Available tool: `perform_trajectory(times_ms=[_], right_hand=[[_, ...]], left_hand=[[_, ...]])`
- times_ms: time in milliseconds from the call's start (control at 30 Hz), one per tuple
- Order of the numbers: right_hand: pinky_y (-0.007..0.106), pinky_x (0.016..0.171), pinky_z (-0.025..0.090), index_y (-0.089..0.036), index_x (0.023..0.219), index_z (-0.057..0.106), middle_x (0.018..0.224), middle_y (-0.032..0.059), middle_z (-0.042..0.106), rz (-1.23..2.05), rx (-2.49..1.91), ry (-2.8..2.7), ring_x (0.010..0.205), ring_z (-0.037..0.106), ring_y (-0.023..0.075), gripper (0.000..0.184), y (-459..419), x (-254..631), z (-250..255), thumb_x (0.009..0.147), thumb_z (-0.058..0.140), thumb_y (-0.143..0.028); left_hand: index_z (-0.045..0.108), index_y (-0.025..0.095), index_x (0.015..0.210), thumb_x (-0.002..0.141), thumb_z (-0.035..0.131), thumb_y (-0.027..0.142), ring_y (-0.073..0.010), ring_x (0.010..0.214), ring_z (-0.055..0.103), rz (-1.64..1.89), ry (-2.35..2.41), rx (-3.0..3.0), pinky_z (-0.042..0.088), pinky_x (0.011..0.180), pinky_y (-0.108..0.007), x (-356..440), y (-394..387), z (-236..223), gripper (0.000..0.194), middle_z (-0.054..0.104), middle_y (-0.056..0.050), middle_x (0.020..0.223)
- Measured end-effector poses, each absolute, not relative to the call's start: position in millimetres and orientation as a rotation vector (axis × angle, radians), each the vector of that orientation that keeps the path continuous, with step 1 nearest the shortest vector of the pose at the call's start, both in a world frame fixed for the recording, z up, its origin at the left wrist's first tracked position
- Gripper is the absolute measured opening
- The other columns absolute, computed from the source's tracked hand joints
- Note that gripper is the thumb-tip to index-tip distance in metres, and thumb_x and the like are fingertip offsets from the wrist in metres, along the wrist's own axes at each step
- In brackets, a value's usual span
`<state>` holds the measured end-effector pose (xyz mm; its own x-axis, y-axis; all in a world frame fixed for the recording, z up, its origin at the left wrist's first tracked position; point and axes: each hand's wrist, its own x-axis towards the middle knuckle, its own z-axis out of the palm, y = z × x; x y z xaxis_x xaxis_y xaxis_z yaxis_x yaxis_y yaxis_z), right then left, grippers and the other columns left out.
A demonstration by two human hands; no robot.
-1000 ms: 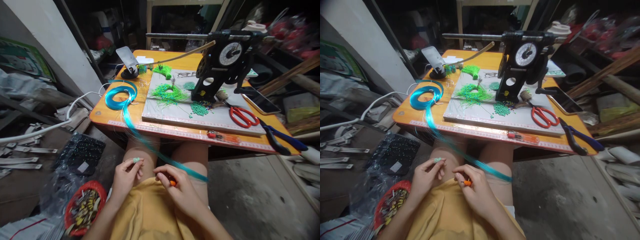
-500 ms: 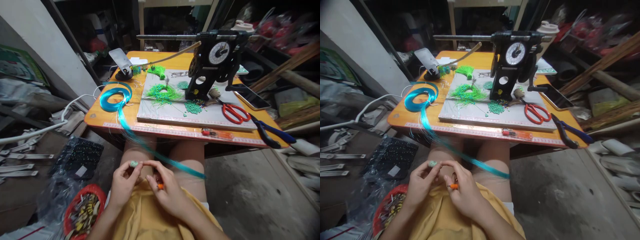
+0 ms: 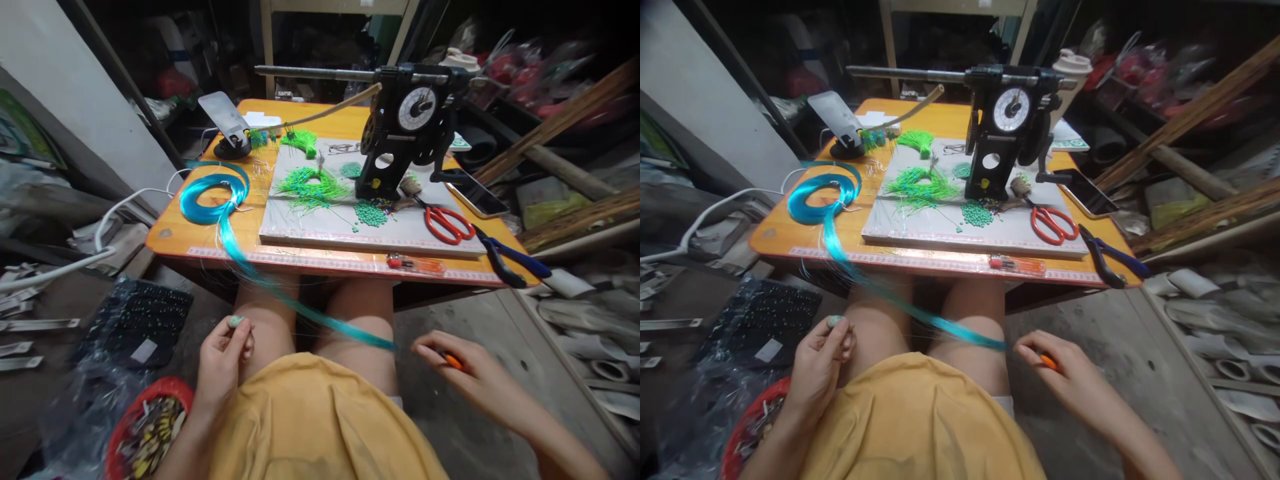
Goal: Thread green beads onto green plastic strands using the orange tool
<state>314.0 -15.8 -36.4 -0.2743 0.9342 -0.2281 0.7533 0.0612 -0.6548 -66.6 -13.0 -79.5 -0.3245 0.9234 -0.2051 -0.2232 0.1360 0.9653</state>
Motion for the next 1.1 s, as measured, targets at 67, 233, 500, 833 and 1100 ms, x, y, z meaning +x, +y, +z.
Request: perform_trajectory(times_ms=[67,233,500,833,1100], right_hand=[[0.032,0.072,0.052,-0.024,0.088,0.071,0.087,0.0074,0.075,0.979,-1.776,-2.044,0.079,0.069,0.0244,0.026,-21,328,-35,0.095,0.054,-0.042],[0.030,0.066,0.049,-0.023,0.085,0.069,0.079,0.0053,0.073,0.902,-1.824,-1.971,0.071,0.067,0.0219,0.024,-29,318,-25,0.094,0.053,-0.039],[0.026,0.062,0.041,-0.023,0.081,0.054,0.075,0.0010,0.063,1.051,-1.312,-2.259,0.065,0.054,0.0158,0.016,-16,196,12,0.093,0.048,-0.016],[0.022,0.053,0.034,-0.020,0.077,0.058,0.063,-0.0034,0.056,1.074,-1.148,-2.455,0.055,0.049,0.0113,0.017,49,181,53,0.093,0.054,-0.017],[0.027,0.070,0.040,-0.017,0.088,0.067,0.085,0.0049,0.065,0.207,-1.406,-2.313,0.078,0.058,0.0176,0.013,167,189,70,0.093,0.057,-0.023]], left_hand=[[0.062,0.016,0.071,0.076,0.080,0.045,-0.0069,0.046,0.045,1.424,1.389,0.738,0.036,0.042,-0.016,-69,-11,-78,0.035,0.052,0.006,0.053],[0.060,0.020,0.082,0.077,0.081,0.037,-0.0048,0.045,0.043,1.616,1.451,0.773,0.036,0.042,-0.013,-71,-15,-75,0.028,0.052,0.008,0.062],[0.077,0.027,0.116,0.072,0.081,0.010,-0.0218,0.070,0.073,1.081,1.108,1.565,0.059,0.072,-0.029,-16,-30,-20,0.047,0.079,-0.009,0.103],[0.079,0.026,0.086,0.084,0.074,0.021,-0.0212,0.065,0.073,1.116,1.249,1.828,0.055,0.059,-0.025,-29,5,-14,0.008,0.077,-0.003,0.073],[0.080,0.022,0.084,0.082,0.072,0.029,-0.0185,0.050,0.066,1.128,1.345,1.413,0.053,0.048,-0.026,-25,5,-21,0.011,0.074,-0.004,0.065]])
